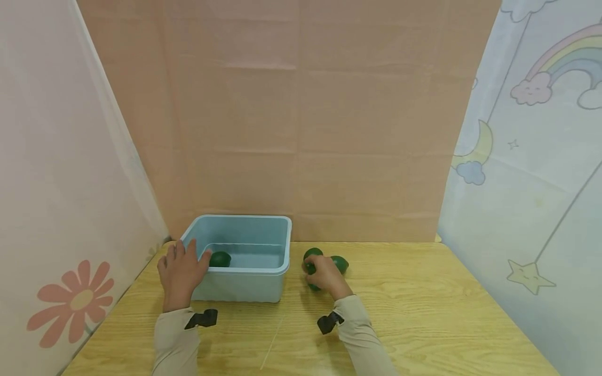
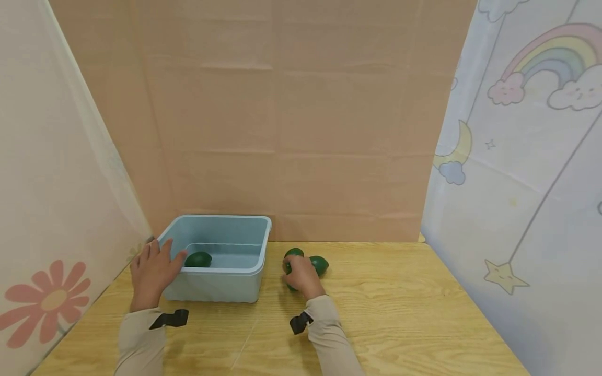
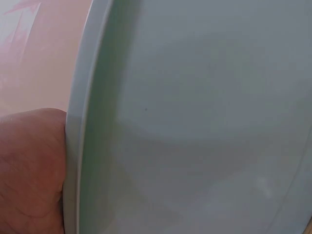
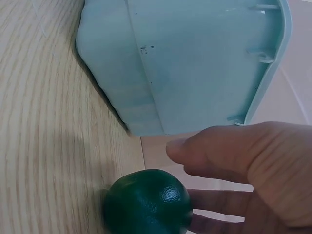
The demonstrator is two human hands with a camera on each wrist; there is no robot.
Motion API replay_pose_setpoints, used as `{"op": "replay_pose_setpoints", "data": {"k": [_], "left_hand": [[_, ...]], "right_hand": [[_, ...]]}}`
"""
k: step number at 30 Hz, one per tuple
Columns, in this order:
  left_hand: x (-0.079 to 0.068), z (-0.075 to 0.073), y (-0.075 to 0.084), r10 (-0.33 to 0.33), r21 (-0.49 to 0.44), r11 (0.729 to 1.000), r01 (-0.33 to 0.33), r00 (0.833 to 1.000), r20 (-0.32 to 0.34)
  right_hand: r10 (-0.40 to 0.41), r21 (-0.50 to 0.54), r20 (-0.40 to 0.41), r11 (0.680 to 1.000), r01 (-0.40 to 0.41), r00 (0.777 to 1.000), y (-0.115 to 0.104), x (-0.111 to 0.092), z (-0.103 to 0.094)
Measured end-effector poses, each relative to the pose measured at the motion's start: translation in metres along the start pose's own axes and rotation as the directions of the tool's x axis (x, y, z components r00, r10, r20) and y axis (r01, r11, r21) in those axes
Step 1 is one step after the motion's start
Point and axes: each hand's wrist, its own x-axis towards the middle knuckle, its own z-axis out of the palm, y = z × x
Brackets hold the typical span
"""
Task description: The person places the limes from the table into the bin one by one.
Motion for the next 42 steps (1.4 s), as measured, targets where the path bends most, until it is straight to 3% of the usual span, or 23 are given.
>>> {"op": "replay_pose_setpoints", "data": {"k": [13,30,42], "left_hand": [[0.0009,0.0004,-0.0008,0.006,0.009,1.0,-0.006,1.0,-0.005],[0.001,0.0004,-0.001,0.007,0.019,1.0,-0.007,1.0,-0.008],[0.0004,0.0014,-0.0033,-0.001,0.019,1.0,0.001,1.0,-0.011]], "right_hand": [[-0.039,-0.051,0.016,0.998,0.04,0.999,0.0011,0.0003,-0.0002],[0.038,-0.101,-0.008,0.994,-0.039,0.999,0.0006,-0.0051,0.0016],[0.027,-0.108,0.041,0.994,-0.022,0.999,-0.0023,-0.0064,0.0029]]}}
